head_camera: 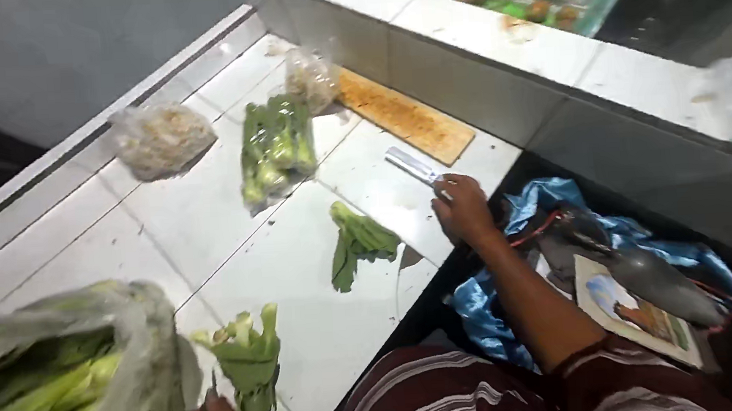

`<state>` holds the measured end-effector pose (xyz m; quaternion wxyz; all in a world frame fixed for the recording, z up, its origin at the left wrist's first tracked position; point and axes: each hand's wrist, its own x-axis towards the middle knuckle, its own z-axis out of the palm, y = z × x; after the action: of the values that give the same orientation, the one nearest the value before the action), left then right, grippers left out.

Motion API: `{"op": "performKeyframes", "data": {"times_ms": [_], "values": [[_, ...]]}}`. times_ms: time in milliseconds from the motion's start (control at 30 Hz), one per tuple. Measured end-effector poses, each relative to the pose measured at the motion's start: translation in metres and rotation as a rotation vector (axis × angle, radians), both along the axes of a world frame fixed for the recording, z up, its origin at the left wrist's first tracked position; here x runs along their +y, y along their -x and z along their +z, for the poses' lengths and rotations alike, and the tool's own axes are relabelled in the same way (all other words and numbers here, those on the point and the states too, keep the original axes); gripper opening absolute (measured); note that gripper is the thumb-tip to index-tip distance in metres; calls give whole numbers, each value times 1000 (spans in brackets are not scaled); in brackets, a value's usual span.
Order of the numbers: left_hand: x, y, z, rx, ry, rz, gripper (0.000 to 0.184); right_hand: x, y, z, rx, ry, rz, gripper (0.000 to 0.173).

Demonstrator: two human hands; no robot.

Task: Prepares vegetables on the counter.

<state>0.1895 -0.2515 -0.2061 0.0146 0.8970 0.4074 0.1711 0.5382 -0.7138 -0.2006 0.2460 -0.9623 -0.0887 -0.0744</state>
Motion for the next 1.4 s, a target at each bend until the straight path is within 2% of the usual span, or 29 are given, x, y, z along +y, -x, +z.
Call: {"op": "performKeyframes", "data": {"times_ms": [133,200,300,433,533,600,667,800,867,933,1033,1200,1300,1400], "values": [[-7,-9,14,-47,133,34,46,19,5,21,-99,-13,5,46],[-2,-2,19,-74,163,42,42,54,14,41,-135,-74,68,51],[12,13,9,-136,208,-2,43,123,37,71,-173,-271,215,56],[15,41,13,-280,321,-165,38,236,79,114,-254,-502,589,40],[16,66,19,-536,306,-405,31,328,122,154,-174,-553,891,26],[20,86,23,-633,312,-466,32,390,146,168,-72,-524,1053,21],[26,105,25,-686,332,-468,33,449,159,167,17,-406,1155,25],[42,133,19,-732,327,-386,34,525,168,156,255,169,1143,59],[48,140,13,-735,317,-324,33,540,163,149,325,309,1154,66],[52,141,5,-748,327,-277,33,543,155,151,402,276,1161,71],[54,135,-4,-790,359,-251,37,536,155,157,547,101,1132,62],[52,130,-9,-814,425,-273,33,532,162,169,552,-152,1055,58],[48,133,-13,-815,416,-286,33,533,160,185,489,-389,1054,57],[46,136,-9,-814,400,-276,34,528,163,220,397,-652,1028,47]]}}
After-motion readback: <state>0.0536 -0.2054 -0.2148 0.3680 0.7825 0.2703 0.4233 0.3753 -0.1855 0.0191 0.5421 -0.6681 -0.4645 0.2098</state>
